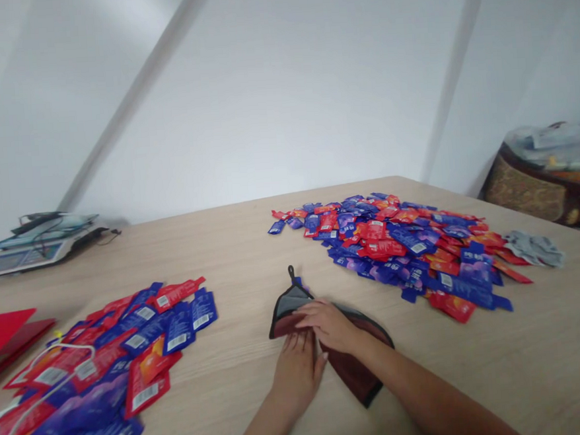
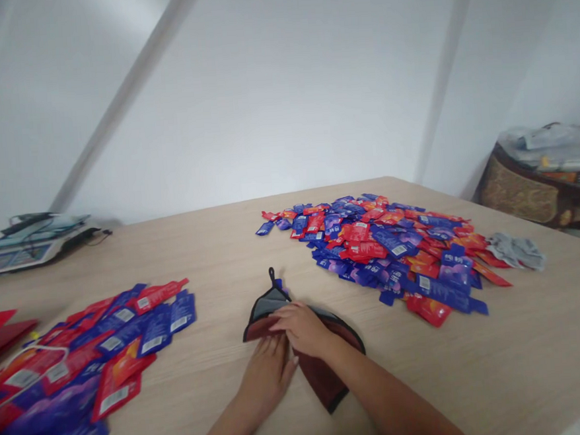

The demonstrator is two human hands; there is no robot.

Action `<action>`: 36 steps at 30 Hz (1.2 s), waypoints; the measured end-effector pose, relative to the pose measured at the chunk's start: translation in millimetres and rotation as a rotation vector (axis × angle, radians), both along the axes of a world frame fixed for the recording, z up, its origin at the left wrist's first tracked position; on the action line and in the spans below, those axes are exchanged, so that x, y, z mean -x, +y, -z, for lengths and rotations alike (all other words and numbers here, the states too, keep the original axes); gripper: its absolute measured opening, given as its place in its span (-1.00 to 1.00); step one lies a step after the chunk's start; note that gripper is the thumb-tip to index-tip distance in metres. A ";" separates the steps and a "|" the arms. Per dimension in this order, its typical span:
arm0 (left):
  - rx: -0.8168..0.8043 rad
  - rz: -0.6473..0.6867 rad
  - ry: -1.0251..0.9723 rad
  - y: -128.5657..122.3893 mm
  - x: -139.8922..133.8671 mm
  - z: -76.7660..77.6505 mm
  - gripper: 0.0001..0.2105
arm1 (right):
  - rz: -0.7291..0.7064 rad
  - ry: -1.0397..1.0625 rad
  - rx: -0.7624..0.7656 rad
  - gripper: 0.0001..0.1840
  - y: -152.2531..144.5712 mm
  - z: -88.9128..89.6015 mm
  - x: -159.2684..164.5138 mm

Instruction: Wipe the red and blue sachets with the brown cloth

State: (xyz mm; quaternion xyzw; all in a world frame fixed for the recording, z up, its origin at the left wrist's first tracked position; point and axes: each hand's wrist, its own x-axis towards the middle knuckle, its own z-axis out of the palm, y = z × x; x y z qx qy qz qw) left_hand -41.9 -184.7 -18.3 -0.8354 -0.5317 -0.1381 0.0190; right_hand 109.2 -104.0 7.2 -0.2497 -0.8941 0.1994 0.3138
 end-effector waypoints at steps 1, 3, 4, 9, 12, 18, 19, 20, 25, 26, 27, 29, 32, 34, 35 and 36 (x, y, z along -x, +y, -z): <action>-0.004 0.004 0.011 0.5 0.5 0.8 -0.45 | 0.009 -0.048 -0.006 -0.54 3.5 0.7 3.2; -0.026 0.030 0.009 0.7 1.9 0.0 -0.44 | 0.074 -0.113 -0.016 -0.54 17.1 1.5 8.4; -0.037 0.043 0.002 0.6 2.6 -1.2 -0.43 | 0.115 -0.145 -0.019 -0.53 26.4 1.4 10.7; -0.033 0.066 -0.014 -1.2 5.7 -6.0 -0.45 | 0.342 -0.236 0.016 -0.55 71.0 -2.3 21.5; -0.016 0.064 -0.008 -2.5 6.5 -6.6 -0.45 | 0.419 -0.192 0.022 -0.54 78.1 -1.8 22.9; -0.044 0.090 -0.031 -1.2 7.6 -2.1 -0.46 | 0.377 -0.018 -0.069 -0.44 59.2 5.9 15.9; -0.052 0.091 -0.036 -0.4 7.6 -1.1 -0.46 | 0.318 -0.056 -0.078 -0.46 54.5 5.8 16.8; -0.058 0.090 -0.040 0.4 7.4 -0.2 -0.46 | 0.274 -0.115 -0.076 -0.49 49.6 5.1 18.4; -0.061 0.033 -0.068 0.0 2.8 -5.0 -0.49 | 0.258 -0.194 -0.071 -0.56 22.5 -0.7 22.7; -0.064 0.002 -0.077 -1.3 1.4 -7.9 -0.52 | 0.240 -0.178 -0.073 -0.56 16.6 -1.1 20.7; -0.067 -0.033 -0.086 -2.8 0.1 -11.2 -0.55 | 0.223 -0.163 -0.071 -0.57 10.7 -1.4 17.8; -0.075 -0.084 -0.104 -5.5 -1.9 -17.8 -0.59 | 0.206 -0.147 -0.052 -0.58 0.1 -1.8 10.6; -0.085 -0.073 -0.166 -6.7 -1.5 -23.5 -0.66 | 0.228 -0.150 -0.003 -0.59 -10.2 -3.6 1.8; -0.097 -0.057 -0.237 -5.6 0.8 -23.2 -0.76 | 0.261 -0.141 0.031 -0.59 -12.6 -4.7 -0.1; -0.106 -0.060 -0.273 -5.0 2.3 -22.3 -0.81 | 0.274 -0.130 0.050 -0.60 -12.7 -4.7 0.2; -0.117 -0.070 -0.304 -4.4 3.9 -21.2 -0.84 | 0.284 -0.112 0.073 -0.61 -12.3 -4.2 1.0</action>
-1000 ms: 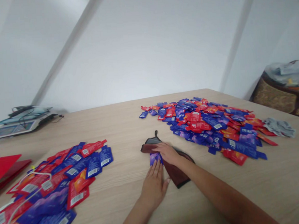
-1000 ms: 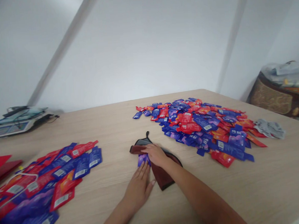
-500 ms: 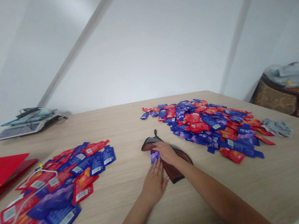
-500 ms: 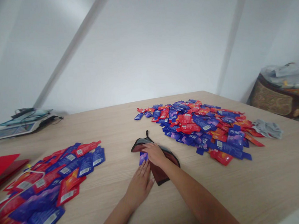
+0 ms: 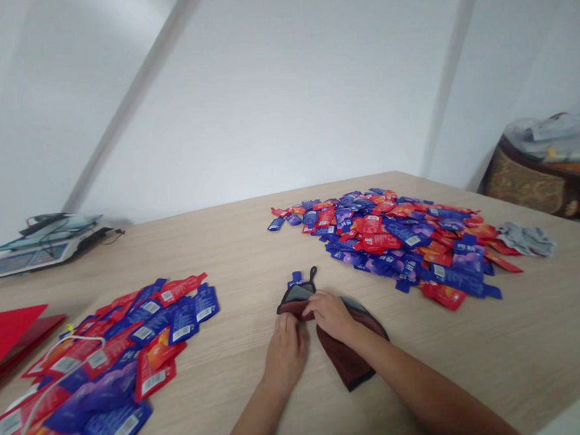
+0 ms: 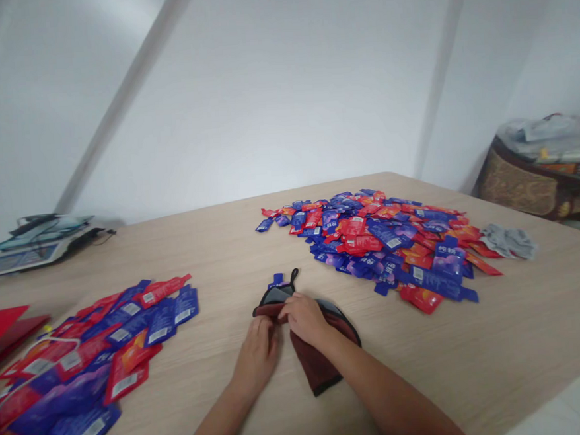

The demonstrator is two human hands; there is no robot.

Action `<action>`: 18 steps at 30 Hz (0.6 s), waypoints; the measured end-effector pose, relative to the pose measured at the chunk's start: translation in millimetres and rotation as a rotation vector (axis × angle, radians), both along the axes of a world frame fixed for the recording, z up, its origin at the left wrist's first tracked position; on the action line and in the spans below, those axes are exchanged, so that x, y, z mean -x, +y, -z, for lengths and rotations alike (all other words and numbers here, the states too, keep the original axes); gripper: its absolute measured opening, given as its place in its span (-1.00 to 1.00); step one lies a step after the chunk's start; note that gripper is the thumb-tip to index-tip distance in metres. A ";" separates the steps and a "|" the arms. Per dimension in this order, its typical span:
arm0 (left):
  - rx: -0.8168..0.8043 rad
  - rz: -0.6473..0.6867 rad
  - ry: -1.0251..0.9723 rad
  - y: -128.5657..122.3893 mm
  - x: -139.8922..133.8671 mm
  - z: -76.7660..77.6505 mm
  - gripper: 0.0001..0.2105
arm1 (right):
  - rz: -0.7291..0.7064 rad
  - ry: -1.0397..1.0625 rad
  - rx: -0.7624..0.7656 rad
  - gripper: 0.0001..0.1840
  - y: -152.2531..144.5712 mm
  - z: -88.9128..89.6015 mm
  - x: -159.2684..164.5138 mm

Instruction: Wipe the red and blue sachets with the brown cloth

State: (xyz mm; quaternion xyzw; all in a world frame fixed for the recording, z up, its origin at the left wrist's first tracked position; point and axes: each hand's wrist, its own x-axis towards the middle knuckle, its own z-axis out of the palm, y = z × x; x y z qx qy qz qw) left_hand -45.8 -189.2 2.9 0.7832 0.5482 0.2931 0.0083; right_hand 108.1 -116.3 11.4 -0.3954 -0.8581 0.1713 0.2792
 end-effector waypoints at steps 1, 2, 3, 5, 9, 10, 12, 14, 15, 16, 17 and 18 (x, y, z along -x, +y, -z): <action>-0.012 -0.015 -0.026 0.4 1.5 0.9 -0.85 | 0.011 0.039 0.030 -0.64 0.9 1.2 1.1; -0.023 -0.030 -0.046 0.6 2.8 1.3 -0.85 | 0.022 0.090 0.067 -0.66 2.2 2.9 2.2; -0.032 -0.046 -0.062 0.7 3.8 1.2 -0.84 | 0.035 0.148 0.106 -0.69 3.9 5.1 3.0; -0.052 -0.084 -0.096 1.7 5.3 -0.6 -0.79 | 0.071 0.259 0.171 -0.71 8.8 9.8 2.1; -0.085 -0.095 -0.139 9.1 5.3 -1.7 -0.70 | 0.197 0.410 0.182 -0.64 21.9 13.4 -11.5; -0.079 -0.075 -0.127 11.8 4.6 -0.1 -0.70 | 0.236 0.446 0.173 -0.62 24.0 12.4 -16.1; -0.048 -0.027 -0.072 16.8 2.9 5.3 -0.70 | 0.306 0.507 0.148 -0.58 23.8 8.7 -22.8; -0.009 0.002 0.002 20.3 1.7 11.3 -0.68 | 0.312 0.552 0.115 -0.55 16.7 4.2 -22.7; 0.009 0.008 0.036 21.3 1.6 13.7 -0.66 | 0.260 0.549 0.098 -0.53 11.4 2.3 -19.5; 0.028 0.013 0.066 21.9 1.8 15.6 -0.65 | 0.166 0.514 0.078 -0.51 5.7 0.7 -14.6; 0.044 0.019 0.093 22.2 2.3 16.9 -0.65 | 0.054 0.446 0.055 -0.49 0.5 -0.4 -8.6; 0.056 0.026 0.116 22.5 3.0 17.7 -0.65 | -0.050 0.354 0.033 -0.47 -3.4 -1.0 -2.3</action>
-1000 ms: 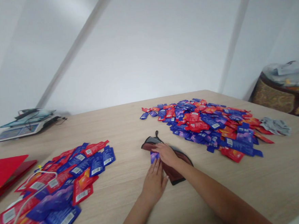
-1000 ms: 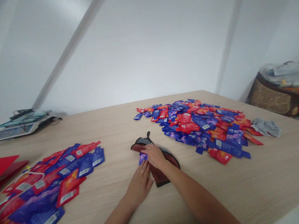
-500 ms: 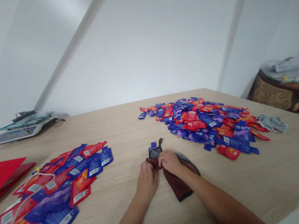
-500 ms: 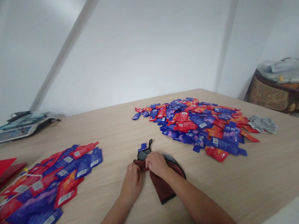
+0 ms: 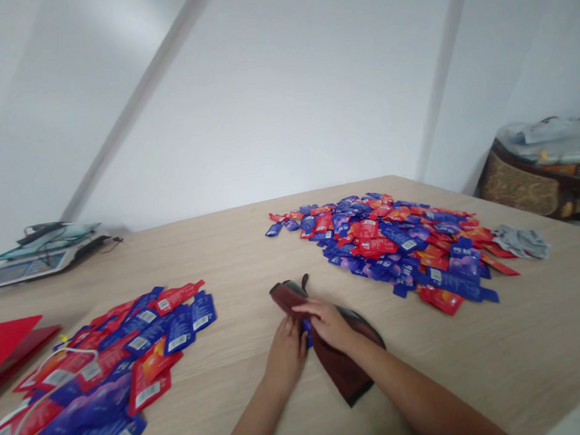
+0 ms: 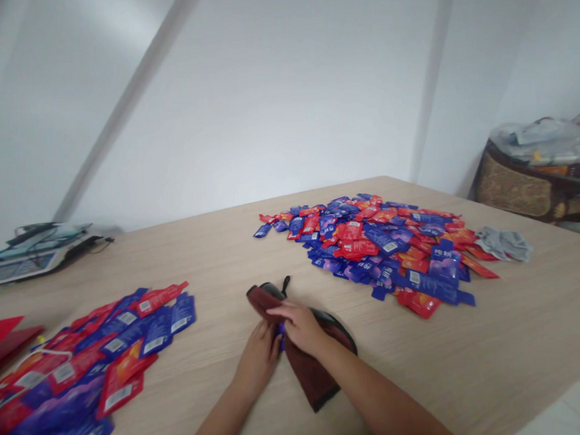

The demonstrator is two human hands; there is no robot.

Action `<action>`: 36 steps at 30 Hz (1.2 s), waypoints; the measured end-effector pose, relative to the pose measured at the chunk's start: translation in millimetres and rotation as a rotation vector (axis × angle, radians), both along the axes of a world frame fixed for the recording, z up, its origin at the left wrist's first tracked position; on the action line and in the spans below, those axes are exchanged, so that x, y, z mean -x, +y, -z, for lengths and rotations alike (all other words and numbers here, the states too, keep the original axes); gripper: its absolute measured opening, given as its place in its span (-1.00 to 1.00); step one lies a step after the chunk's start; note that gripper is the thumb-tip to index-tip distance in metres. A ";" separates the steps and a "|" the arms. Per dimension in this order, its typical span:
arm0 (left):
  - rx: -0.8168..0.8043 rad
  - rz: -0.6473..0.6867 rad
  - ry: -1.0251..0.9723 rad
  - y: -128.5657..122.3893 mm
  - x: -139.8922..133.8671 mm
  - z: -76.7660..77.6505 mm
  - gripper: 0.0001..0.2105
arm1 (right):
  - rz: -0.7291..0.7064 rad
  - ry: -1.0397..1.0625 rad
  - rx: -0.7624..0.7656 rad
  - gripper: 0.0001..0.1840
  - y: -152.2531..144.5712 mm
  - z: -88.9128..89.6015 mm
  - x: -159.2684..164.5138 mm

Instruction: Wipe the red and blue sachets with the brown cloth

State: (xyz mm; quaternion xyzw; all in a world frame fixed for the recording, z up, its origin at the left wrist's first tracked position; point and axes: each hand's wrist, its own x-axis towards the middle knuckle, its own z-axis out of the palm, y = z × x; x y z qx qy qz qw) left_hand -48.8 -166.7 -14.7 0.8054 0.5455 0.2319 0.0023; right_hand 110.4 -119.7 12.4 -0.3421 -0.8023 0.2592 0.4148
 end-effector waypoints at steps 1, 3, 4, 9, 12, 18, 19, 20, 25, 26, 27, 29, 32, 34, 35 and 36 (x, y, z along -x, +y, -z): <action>0.006 0.007 0.020 0.2 0.7 0.4 -0.65 | -0.070 -0.102 -0.032 -0.45 -2.1 -0.2 5.8; 0.003 0.013 0.048 0.4 1.8 1.0 -0.65 | -0.071 -0.277 -0.047 -0.47 0.4 0.4 13.6; -0.001 0.010 0.057 0.4 2.1 1.4 -0.64 | -0.020 -0.334 -0.036 -0.49 4.5 1.2 15.0; -0.016 -0.002 0.023 -5.9 4.0 4.1 -0.58 | 0.234 -0.391 0.005 -0.53 31.3 8.6 2.8; -0.029 -0.013 -0.050 -11.6 6.1 4.4 -0.40 | 0.275 -0.279 -0.012 -0.42 34.0 11.7 -8.0; 0.018 -0.077 -0.126 -7.9 4.5 2.5 -0.05 | -0.001 -0.243 -0.148 -0.48 5.7 1.4 -3.8; 0.014 -0.093 -0.141 -6.3 4.2 2.1 -0.03 | -0.056 -0.282 -0.147 -0.51 0.9 -0.7 -0.6; 0.007 -0.105 -0.150 -4.9 4.1 1.8 -0.02 | -0.087 -0.316 -0.138 -0.53 -2.9 -2.3 2.3; -0.018 -0.145 -0.111 -4.1 5.5 1.3 -0.01 | -0.132 -0.342 -0.066 -0.51 -6.3 -0.4 3.8; -0.018 -0.144 -0.101 -5.0 5.2 1.1 -0.03 | -0.144 -0.328 -0.039 -0.51 -5.5 0.6 2.4; -0.019 -0.139 -0.088 -6.1 4.4 0.8 -0.06 | -0.155 -0.311 -0.010 -0.50 -4.7 1.2 1.1; -0.023 -0.129 -0.059 -8.5 1.5 -0.4 -0.11 | -0.176 -0.276 0.054 -0.51 -3.9 0.9 -0.7; -0.022 -0.139 -0.031 -11.7 -3.0 -3.1 -0.13 | -0.167 -0.252 0.175 -0.54 -2.9 -2.7 -2.8; 0.002 -0.151 -0.032 -12.7 -3.6 -5.1 -0.11 | -0.084 -0.284 0.263 -0.60 0.5 -5.2 -7.9; 0.018 -0.151 -0.032 -12.8 -3.0 -6.1 -0.12 | -0.023 -0.305 0.298 -0.63 3.6 -6.1 -12.5; 0.034 -0.149 -0.029 -12.7 -1.7 -6.9 -0.14 | 0.043 -0.322 0.322 -0.65 7.4 -6.8 -18.4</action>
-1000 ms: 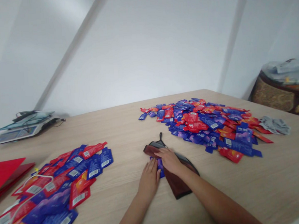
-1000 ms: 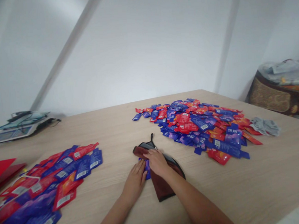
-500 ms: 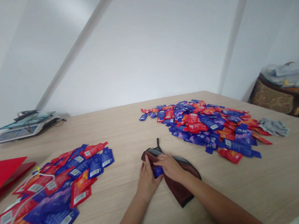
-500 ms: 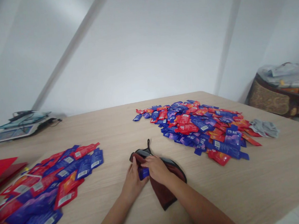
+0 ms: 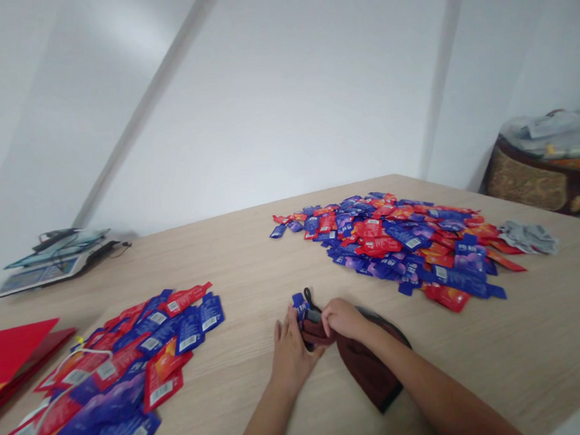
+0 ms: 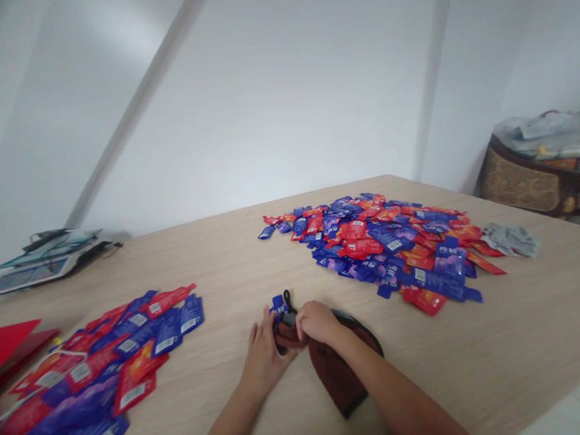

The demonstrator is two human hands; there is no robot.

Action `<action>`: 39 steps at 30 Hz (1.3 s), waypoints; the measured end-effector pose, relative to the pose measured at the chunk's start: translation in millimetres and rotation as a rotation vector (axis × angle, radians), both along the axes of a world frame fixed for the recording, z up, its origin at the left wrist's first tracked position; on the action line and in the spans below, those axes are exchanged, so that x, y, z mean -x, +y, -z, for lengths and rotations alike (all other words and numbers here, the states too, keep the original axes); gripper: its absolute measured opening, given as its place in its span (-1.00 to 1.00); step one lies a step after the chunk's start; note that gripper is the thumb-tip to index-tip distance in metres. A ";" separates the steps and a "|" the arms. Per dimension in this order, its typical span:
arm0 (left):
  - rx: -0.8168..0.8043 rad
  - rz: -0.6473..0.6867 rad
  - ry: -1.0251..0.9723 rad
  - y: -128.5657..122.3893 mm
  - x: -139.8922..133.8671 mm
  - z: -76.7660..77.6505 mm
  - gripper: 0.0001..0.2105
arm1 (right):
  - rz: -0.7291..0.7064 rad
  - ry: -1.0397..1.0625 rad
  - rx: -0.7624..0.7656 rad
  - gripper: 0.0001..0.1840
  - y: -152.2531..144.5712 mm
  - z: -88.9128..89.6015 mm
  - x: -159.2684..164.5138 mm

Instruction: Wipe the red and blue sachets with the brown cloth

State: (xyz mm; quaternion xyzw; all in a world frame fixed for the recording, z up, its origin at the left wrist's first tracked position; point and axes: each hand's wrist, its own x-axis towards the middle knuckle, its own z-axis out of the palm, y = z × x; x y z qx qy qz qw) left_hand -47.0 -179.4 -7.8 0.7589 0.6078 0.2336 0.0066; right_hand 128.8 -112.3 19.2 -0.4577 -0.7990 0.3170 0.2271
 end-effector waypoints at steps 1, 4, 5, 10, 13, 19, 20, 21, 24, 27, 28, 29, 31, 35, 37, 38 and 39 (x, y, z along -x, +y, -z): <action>0.013 0.004 0.003 0.3 1.6 -0.7 -0.16 | 0.059 -0.024 0.005 -0.67 4.4 -0.5 -6.8; 0.030 0.018 0.012 1.3 6.2 -1.4 -0.20 | 0.251 0.052 -0.051 -0.62 15.0 -2.5 -25.1; 0.029 0.018 0.010 1.6 7.0 -1.1 -0.21 | 0.310 0.132 -0.092 -0.58 15.8 -3.5 -27.4; 0.036 -0.011 0.016 3.9 5.9 3.5 -0.21 | 0.124 0.321 -0.278 -0.44 -7.5 -0.8 3.2; 0.072 -0.034 0.055 7.0 5.5 5.8 -0.25 | -0.119 0.062 -0.323 -0.43 -20.6 7.0 27.4; 0.047 -0.020 0.103 6.4 6.4 2.7 -0.29 | 0.128 -0.224 -0.305 -0.42 0.0 12.7 14.6; 0.015 0.000 0.121 4.6 4.8 1.2 -0.31 | 0.152 -0.229 -0.309 -0.42 3.2 12.8 10.6; -0.022 0.033 0.142 2.5 2.3 -0.5 -0.33 | 0.166 -0.226 -0.313 -0.42 5.2 12.9 7.7; -0.108 0.192 0.202 -2.7 -6.8 -5.3 -0.44 | 0.174 -0.199 -0.314 -0.43 5.9 13.5 5.3; -0.146 0.185 0.207 -0.2 -3.9 -6.0 -0.60 | 0.172 -0.181 -0.300 -0.43 4.2 14.8 6.3; -0.158 0.130 0.203 3.3 2.9 -5.2 -0.64 | 0.172 -0.178 -0.300 -0.43 3.9 15.4 6.4; -0.168 0.063 0.203 7.8 13.1 -3.9 -0.66 | 0.174 -0.175 -0.302 -0.43 3.8 15.9 6.3; -0.173 -0.051 0.220 18.9 41.7 -1.2 -0.67 | 0.179 -0.172 -0.308 -0.44 3.8 16.8 5.9; -0.127 -0.279 0.293 36.7 109.9 1.9 -0.63 | 0.180 -0.160 -0.318 -0.44 3.5 17.0 5.0; -0.095 -0.372 0.331 39.3 138.0 1.5 -0.59 | 0.176 -0.147 -0.324 -0.44 3.1 16.2 4.8; -0.065 -0.384 0.360 39.0 149.7 1.0 -0.58 | 0.175 -0.140 -0.327 -0.44 3.0 15.8 4.7; -0.037 -0.392 0.385 37.6 160.1 0.3 -0.57 | 0.175 -0.134 -0.328 -0.45 2.8 15.4 4.7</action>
